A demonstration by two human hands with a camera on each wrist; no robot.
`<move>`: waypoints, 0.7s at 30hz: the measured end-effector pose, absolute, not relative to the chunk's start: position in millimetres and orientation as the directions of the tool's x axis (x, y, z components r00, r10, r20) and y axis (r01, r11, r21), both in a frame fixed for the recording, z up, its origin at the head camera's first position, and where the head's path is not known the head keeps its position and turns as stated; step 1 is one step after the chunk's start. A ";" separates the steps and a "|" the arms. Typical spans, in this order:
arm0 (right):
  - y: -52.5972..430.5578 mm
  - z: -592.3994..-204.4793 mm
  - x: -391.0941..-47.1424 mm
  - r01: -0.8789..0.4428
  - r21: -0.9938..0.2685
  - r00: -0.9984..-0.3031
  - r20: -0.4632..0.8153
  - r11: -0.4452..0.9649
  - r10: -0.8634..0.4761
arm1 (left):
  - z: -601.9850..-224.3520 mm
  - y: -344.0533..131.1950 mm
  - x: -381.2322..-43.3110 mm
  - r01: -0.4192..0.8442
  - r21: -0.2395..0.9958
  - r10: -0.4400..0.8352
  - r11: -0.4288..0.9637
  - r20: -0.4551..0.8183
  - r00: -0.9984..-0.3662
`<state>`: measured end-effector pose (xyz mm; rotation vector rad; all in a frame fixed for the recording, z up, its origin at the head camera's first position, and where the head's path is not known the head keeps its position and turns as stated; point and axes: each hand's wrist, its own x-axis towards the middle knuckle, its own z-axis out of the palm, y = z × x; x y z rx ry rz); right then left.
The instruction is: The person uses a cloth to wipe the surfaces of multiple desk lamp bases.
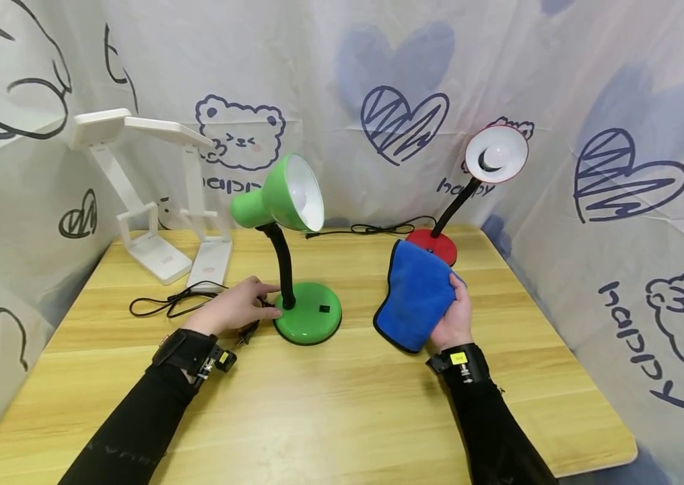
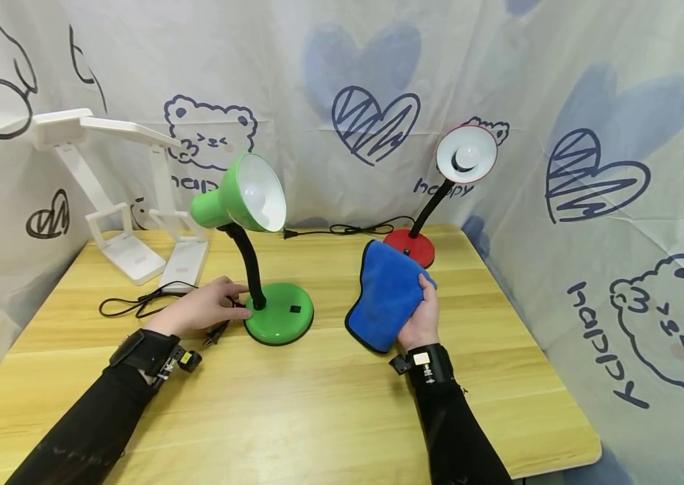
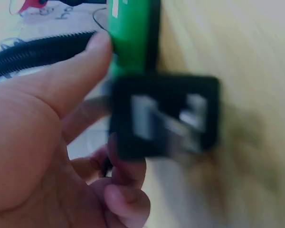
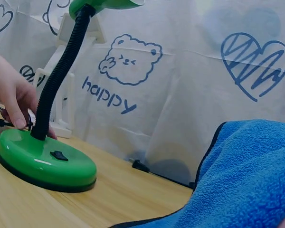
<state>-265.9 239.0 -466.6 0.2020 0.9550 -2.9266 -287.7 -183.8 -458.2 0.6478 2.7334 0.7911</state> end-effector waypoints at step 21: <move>276.2 -466.2 -264.4 0.018 -0.464 -0.989 -0.140 -0.886 0.053 | -419.9 -113.6 -212.0 0.282 0.308 0.305 0.909 -0.031 -0.952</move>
